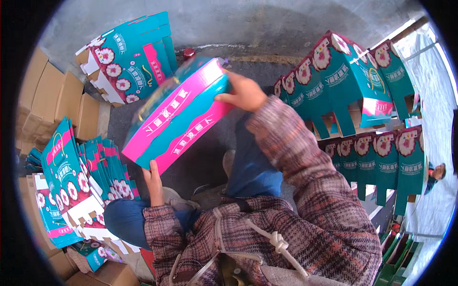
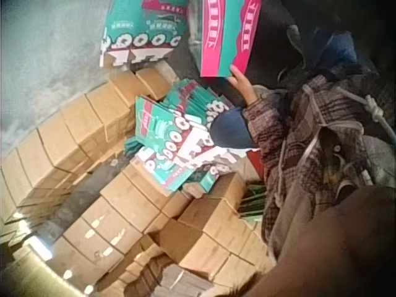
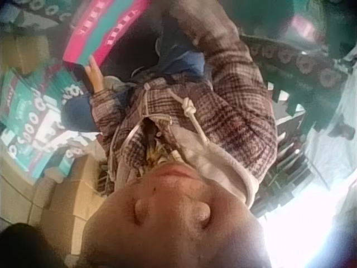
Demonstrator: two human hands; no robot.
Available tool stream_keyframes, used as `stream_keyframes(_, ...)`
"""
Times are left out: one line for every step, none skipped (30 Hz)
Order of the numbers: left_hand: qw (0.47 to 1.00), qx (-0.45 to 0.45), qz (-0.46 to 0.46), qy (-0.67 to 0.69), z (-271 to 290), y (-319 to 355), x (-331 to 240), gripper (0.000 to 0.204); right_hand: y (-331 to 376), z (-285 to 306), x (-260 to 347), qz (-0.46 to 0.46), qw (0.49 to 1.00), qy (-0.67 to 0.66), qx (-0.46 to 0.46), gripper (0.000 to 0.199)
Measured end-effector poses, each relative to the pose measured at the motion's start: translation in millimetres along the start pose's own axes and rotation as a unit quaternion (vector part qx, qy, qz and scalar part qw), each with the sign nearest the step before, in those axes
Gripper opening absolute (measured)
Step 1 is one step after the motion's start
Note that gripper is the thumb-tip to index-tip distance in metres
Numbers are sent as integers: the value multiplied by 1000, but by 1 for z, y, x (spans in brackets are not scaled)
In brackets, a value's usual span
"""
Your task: Folding and assembling cardboard boxes in a packaging area.
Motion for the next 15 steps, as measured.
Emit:
stream_keyframes(999,22,-45,16,-16,-7,-16,49,26,37,3,57,995,-11,-83,70)
stream_keyframes(998,15,-53,12,-16,-9,-33,49,51,65,20,134,978,-31,-157,66)
stream_keyframes(992,30,-122,-2,-30,-15,-53,44,73,91,19,121,975,-60,-177,66)
stream_keyframes(981,47,-190,-12,-51,-21,-72,38,97,117,12,106,971,-85,-199,66)
stream_keyframes(977,102,-187,7,-78,-28,-90,32,121,142,3,89,962,-118,-231,64)
stream_keyframes(970,158,-182,28,-112,-34,-107,26,146,162,-11,71,951,-148,-263,62)
stream_keyframes(959,183,-217,26,-150,-35,-141,23,174,184,-24,64,928,-209,-301,58)
stream_keyframes(947,202,-250,16,-186,-33,-175,19,197,201,-41,61,900,-275,-332,53)
stream_keyframes(926,225,-295,68,-221,-29,-207,26,226,226,-68,23,888,-201,-413,48)
stream_keyframes(906,234,-341,95,-252,-28,-215,35,252,248,-93,-15,865,-125,-486,44)
stream_keyframes(894,281,-332,109,-285,-23,-225,43,265,267,-100,-2,841,-145,-522,43)
stream_keyframes(885,318,-327,89,-322,-17,-238,48,281,287,-108,6,814,-157,-560,43)
stream_keyframes(863,312,-388,87,-344,-9,-258,59,290,304,-128,-15,811,-156,-564,44)
stream_keyframes(863,285,-412,58,-363,-1,-267,72,299,325,-137,-32,808,-148,-570,46)
stream_keyframes(872,297,-385,58,-380,9,-273,79,305,334,-154,-94,800,-138,-577,52)
Point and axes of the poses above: each hand's wrist, its own y-axis away from the middle knuckle, its own z-axis out of the back of the hand, x = y × z, the point moved 6 cm from there along -y, towards the middle knuckle, and after that the axes turned 10 degrees about -z, right-handed, at the moved point
